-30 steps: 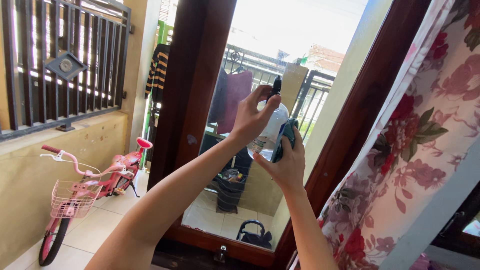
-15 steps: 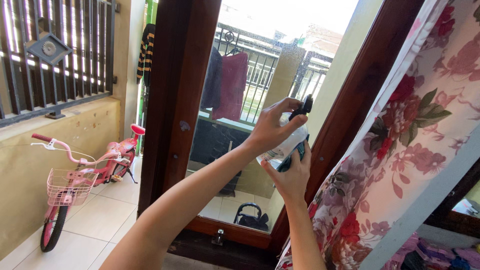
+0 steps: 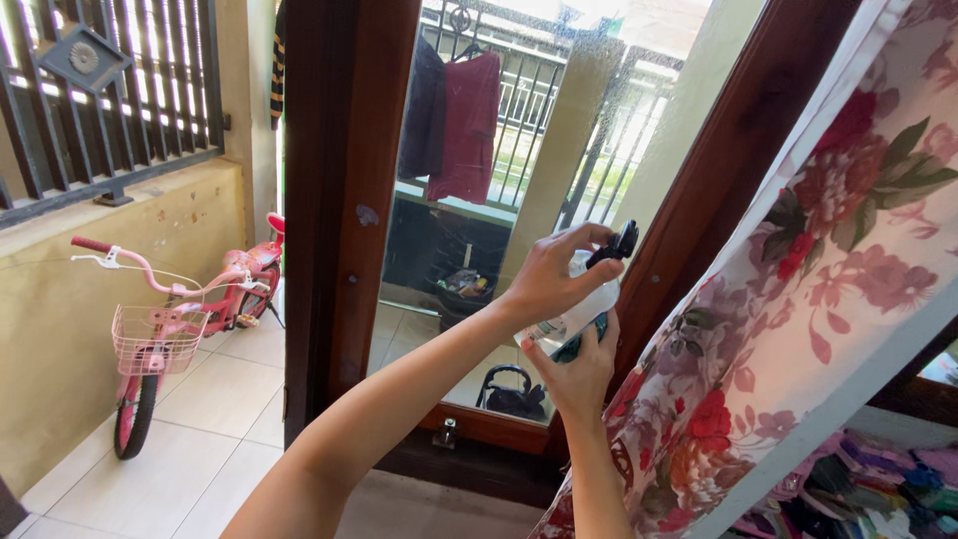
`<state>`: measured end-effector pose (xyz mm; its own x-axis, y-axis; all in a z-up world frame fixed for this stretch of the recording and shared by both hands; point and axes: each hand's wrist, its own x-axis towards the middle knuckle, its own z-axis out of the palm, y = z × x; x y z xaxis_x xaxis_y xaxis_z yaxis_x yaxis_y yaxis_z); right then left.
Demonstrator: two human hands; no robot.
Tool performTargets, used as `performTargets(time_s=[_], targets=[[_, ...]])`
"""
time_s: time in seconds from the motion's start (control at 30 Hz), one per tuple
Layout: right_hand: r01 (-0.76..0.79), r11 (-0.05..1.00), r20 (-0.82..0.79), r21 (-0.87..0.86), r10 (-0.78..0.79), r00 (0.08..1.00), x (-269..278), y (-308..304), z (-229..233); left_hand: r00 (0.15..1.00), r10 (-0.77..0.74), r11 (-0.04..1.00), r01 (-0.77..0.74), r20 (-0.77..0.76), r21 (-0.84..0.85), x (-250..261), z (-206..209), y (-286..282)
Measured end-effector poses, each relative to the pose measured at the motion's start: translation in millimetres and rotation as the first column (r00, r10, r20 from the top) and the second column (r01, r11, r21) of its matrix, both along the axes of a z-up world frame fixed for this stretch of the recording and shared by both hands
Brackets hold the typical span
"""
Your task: The person cleans a glass door by spraying liquid from a bottle onto the surface and then wiping it with a cloth.
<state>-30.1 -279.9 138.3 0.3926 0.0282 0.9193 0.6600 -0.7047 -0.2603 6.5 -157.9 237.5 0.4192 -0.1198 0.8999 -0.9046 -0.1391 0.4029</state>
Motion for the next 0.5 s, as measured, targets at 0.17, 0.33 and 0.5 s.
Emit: performTargets(time_s=[0.17, 0.33, 0.5], targets=[[0.005, 0.999, -0.082, 0.050, -0.001, 0.997, -3.7, 5.3, -25.2, 0.999, 0.020, 1.000, -0.019, -0.042, 0.014, 1.0, -27.0, 3.4], [-0.054, 0.999, -0.017, -0.006, 0.054, 0.998, 0.0, 14.2, -31.0, 0.998, 0.004, 1.000, -0.005, -0.069, -0.020, -0.2, -36.5, 22.1], [-0.092, 0.996, -0.047, -0.016, 0.091, 0.995, 9.1, 26.2, -23.0, 0.997, 0.045, 0.989, -0.054, -0.069, -0.139, -3.2, -40.5, 50.5]])
